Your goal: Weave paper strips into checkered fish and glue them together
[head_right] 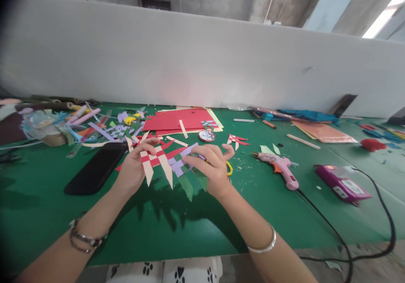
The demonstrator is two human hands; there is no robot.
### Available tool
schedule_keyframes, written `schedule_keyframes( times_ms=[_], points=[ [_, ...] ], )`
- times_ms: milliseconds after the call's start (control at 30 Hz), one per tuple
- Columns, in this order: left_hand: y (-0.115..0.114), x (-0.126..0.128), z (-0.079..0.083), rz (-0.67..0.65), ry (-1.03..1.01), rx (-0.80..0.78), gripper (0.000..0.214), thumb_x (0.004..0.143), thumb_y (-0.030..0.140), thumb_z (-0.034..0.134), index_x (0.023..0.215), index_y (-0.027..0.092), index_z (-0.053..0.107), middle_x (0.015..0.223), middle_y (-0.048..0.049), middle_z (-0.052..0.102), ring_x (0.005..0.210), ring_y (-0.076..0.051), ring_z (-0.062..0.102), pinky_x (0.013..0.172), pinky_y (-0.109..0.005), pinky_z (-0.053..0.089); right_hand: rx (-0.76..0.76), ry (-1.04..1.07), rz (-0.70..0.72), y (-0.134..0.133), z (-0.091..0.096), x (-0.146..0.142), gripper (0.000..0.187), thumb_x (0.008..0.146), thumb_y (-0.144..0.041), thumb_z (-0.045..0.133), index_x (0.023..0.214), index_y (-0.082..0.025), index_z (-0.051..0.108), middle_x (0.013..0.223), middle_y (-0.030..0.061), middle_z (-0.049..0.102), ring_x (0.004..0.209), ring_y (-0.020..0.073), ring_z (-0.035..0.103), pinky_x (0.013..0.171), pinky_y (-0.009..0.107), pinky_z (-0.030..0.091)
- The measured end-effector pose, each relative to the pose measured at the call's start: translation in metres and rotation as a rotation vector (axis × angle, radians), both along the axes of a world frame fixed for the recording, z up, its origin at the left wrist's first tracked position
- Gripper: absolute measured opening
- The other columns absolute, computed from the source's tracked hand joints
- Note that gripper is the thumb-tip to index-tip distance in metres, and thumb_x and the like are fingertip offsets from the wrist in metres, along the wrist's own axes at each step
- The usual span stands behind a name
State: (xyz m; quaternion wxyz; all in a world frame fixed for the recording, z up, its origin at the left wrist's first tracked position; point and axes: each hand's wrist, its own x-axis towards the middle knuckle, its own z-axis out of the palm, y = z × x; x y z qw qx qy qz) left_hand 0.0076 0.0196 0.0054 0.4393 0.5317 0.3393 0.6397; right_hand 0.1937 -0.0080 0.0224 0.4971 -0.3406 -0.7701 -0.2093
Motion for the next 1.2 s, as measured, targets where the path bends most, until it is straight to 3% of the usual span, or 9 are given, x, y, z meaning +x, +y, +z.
schedule_keyframes(
  times_ms=[167, 367, 567, 733, 867, 933, 1200],
  points=[
    [0.0, -0.003, -0.002, -0.01, 0.003, 0.007, 0.01, 0.056, 0.019, 0.067, 0.055, 0.021, 0.057, 0.095, -0.002, 0.056, 0.102, -0.022, 0.047, 0.091, -0.035, 0.034, 0.12, -0.042, -0.105, 0.001, -0.004, -0.002, 0.031, 0.085, -0.015, 0.039, 0.072, -0.03, 0.063, 0.077, -0.0053, 0.061, 0.072, 0.0086, 0.054, 0.085, 0.034, 0.021],
    [-0.004, -0.001, 0.004, 0.012, -0.02, -0.037, 0.015, 0.052, 0.024, 0.071, 0.061, 0.021, 0.059, 0.093, -0.0021, 0.06, 0.098, -0.022, 0.051, 0.083, -0.032, 0.04, 0.15, -0.097, -0.147, 0.001, -0.005, -0.003, 0.028, 0.082, -0.016, 0.044, 0.068, -0.032, 0.063, 0.075, -0.0069, 0.061, 0.071, 0.0079, 0.053, 0.087, 0.032, 0.02],
    [-0.013, 0.007, 0.014, -0.264, -0.111, -0.436, 0.038, 0.055, 0.046, 0.065, 0.079, 0.016, 0.064, 0.081, -0.0078, 0.066, 0.077, -0.025, 0.06, 0.063, -0.033, 0.048, 0.301, -0.173, -0.126, 0.001, 0.001, -0.003, 0.029, 0.08, -0.01, 0.044, 0.065, -0.028, 0.06, 0.063, -0.0073, 0.057, 0.064, 0.0057, 0.05, 0.088, 0.032, 0.018],
    [-0.012, 0.006, 0.011, -0.411, -0.174, -0.492, 0.065, 0.056, 0.073, 0.042, 0.071, 0.013, 0.065, 0.068, -0.011, 0.066, 0.072, -0.027, 0.062, 0.061, -0.036, 0.049, 0.358, -0.181, -0.175, 0.003, 0.004, -0.003, 0.026, 0.079, -0.011, 0.045, 0.062, -0.026, 0.057, 0.058, -0.0081, 0.055, 0.061, 0.0056, 0.049, 0.086, 0.031, 0.018],
    [-0.014, 0.009, 0.009, -0.386, -0.036, -0.471, 0.034, 0.052, 0.047, 0.068, 0.061, 0.015, 0.063, 0.065, -0.0061, 0.066, 0.065, -0.02, 0.061, 0.064, -0.032, 0.049, 0.382, -0.203, -0.177, 0.002, 0.003, -0.004, 0.023, 0.078, -0.011, 0.047, 0.061, -0.025, 0.056, 0.06, -0.0077, 0.056, 0.062, 0.006, 0.049, 0.083, 0.031, 0.019],
    [-0.015, 0.011, 0.009, -0.367, 0.016, -0.478, 0.026, 0.051, 0.038, 0.072, 0.059, 0.015, 0.064, 0.062, -0.004, 0.065, 0.061, -0.017, 0.059, 0.064, -0.03, 0.048, 0.386, -0.223, -0.158, 0.002, 0.003, -0.004, 0.022, 0.077, -0.01, 0.048, 0.062, -0.024, 0.056, 0.062, -0.0067, 0.057, 0.064, 0.0066, 0.049, 0.082, 0.031, 0.02],
    [-0.014, 0.011, 0.004, -0.386, -0.019, -0.494, 0.026, 0.053, 0.039, 0.071, 0.058, 0.015, 0.064, 0.061, -0.0031, 0.065, 0.06, -0.015, 0.059, 0.062, -0.029, 0.048, 0.398, -0.282, -0.151, 0.002, 0.002, -0.004, 0.023, 0.074, -0.008, 0.048, 0.062, -0.025, 0.057, 0.064, -0.0068, 0.057, 0.066, 0.007, 0.049, 0.083, 0.032, 0.019]
  ],
)
